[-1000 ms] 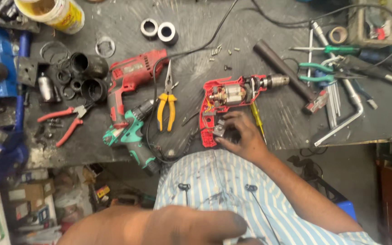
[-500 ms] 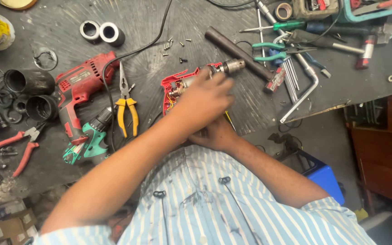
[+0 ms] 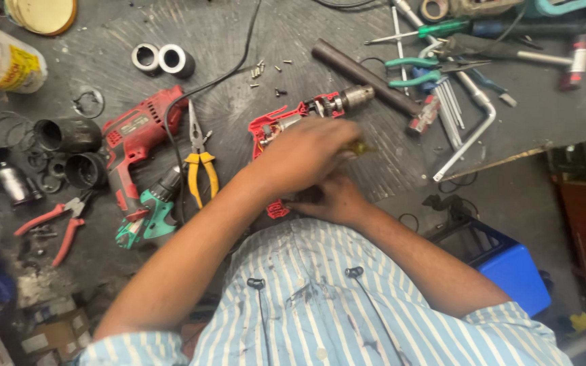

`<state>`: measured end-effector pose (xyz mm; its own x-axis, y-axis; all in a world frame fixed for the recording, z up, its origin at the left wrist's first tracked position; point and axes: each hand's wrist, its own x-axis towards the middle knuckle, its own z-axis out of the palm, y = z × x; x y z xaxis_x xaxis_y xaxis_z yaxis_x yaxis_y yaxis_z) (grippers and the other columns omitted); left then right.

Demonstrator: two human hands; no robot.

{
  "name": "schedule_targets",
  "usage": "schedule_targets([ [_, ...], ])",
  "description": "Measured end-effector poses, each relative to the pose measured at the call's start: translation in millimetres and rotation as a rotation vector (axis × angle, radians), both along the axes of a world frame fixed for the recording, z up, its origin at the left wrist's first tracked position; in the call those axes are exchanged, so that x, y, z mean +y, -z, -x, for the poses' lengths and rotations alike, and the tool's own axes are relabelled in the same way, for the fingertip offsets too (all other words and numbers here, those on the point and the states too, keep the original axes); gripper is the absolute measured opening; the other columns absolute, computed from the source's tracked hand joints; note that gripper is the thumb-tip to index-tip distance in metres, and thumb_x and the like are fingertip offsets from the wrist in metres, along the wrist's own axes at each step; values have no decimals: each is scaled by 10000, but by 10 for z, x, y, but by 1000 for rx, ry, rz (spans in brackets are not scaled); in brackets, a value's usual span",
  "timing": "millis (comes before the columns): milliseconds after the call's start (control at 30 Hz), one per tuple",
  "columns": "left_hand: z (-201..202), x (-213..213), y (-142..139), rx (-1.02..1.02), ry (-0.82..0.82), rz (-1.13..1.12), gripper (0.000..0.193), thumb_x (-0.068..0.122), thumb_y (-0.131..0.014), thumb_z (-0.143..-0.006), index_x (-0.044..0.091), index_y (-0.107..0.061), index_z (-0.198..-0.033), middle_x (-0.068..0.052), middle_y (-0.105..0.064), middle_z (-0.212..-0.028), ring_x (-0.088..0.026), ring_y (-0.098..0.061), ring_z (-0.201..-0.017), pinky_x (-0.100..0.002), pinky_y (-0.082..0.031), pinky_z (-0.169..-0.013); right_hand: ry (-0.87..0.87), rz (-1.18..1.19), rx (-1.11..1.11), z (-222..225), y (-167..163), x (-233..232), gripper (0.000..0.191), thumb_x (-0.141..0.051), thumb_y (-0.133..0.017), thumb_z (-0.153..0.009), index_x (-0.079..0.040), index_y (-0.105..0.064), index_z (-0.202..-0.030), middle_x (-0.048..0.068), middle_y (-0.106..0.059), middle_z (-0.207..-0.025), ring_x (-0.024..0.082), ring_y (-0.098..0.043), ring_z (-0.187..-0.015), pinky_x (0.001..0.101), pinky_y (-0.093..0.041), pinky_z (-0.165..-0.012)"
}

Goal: The person repairs a disassembled electric drill on a workbench. They handle small internal components and wires, use a screwdriver on the drill housing, briefly reach into a parts shelf, and press the drill housing halves together by hand.

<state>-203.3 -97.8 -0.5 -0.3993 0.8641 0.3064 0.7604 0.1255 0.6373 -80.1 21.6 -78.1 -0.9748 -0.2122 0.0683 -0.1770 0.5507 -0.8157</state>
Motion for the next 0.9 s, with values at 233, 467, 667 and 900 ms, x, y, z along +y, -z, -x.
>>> schedule_targets([
  [233, -273, -1178, -45, -547, -575, -188, 271, 85, -887, -811, 27, -698, -996, -48, -685, -1016, -169, -690, -932, -313, -565, -862, -28, 190, 133, 84, 9, 6, 483, -178, -936, -702, -55, -722, -1117, 124, -690, -1210, 275, -695, -1130, 384, -590, -923],
  [467, -584, -1321, 227, -1117, -623, -609, 266, 69, -653, -1024, 3, -540, -1256, -157, -680, -1168, -240, -709, -1076, -391, -617, -961, 10, 170, 52, 71, -65, -61, 433, -183, -939, -712, -37, -719, -1055, 115, -690, -1205, 253, -706, -1094, 340, -612, -877],
  [667, -714, -1044, 299, -1069, -610, -468, 796, -20, -605, -982, 158, -99, -1571, -141, -614, -1187, -221, -718, -1042, -379, -649, -891, -1, 174, 46, 73, -124, -105, 430, -158, -920, -737, -18, -688, -1071, 136, -678, -1217, 271, -702, -1077, 370, -592, -883],
  [900, -749, -1050, 391, -716, -438, -374, 709, -84, -586, -1037, 156, -195, -1578, -161, -621, -1219, -224, -717, -1091, -367, -625, -969, 4, 207, 56, 68, -110, -78, 417, -161, -922, -746, -20, -706, -1074, 134, -678, -1235, 266, -708, -1113, 357, -606, -895],
])
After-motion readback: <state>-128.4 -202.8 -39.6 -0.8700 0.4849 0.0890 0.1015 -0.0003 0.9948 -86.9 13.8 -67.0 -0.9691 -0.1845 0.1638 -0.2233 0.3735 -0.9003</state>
